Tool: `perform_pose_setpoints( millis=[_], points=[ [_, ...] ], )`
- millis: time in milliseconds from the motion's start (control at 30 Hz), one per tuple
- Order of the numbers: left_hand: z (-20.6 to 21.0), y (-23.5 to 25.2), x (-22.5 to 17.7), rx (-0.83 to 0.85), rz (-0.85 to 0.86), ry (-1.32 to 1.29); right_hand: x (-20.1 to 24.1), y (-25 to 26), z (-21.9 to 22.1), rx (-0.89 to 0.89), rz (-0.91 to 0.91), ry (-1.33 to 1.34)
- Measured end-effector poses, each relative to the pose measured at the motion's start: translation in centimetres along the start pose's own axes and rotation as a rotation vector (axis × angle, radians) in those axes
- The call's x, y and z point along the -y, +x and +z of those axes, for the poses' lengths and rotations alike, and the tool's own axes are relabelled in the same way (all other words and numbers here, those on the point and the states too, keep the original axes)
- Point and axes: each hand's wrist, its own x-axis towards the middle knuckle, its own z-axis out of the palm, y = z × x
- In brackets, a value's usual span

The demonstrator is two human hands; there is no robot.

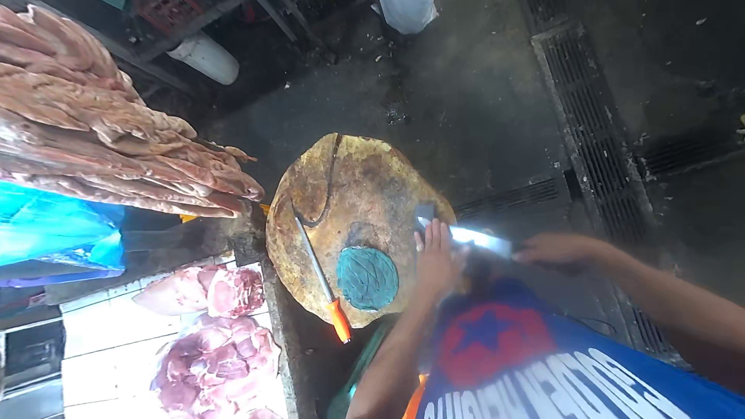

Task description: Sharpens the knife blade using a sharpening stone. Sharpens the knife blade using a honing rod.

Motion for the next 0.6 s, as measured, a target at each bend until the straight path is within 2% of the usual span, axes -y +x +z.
perform_pose_setpoints(
  millis=[67,133,200,300,367,433,533,600],
  points=[
    [1.0,-3.1,0.0,0.012,0.009,0.021,-1.3,0.2,0.5,0.054,-0.006,-0.078],
    [0.5,-4.5,1.2,0.051,-0.026,0.021,-0.4,1.5,1.6,0.060,-0.047,-0.162],
    [-1.5,-1.5,4.7,0.038,-0.095,0.028,3.8,4.5,2.1,-0.019,-0.114,-0.180],
    [-3.8,6.3,12.1,-0.098,-0.136,0.047,11.1,10.0,1.7,-0.200,-0.136,-0.120],
    [-5.0,8.0,13.6,-0.146,-0.137,0.043,12.6,11.4,1.6,-0.259,-0.144,-0.106],
    [-4.1,4.7,10.5,-0.182,-0.059,0.073,9.0,9.4,1.4,-0.217,-0.194,-0.140],
    [0.6,-3.6,4.1,-0.051,0.004,0.055,0.1,4.3,2.1,-0.023,-0.138,-0.186],
    [1.9,-6.6,2.0,-0.016,0.020,0.031,-1.9,2.2,3.2,0.052,-0.082,-0.184]
  ],
)
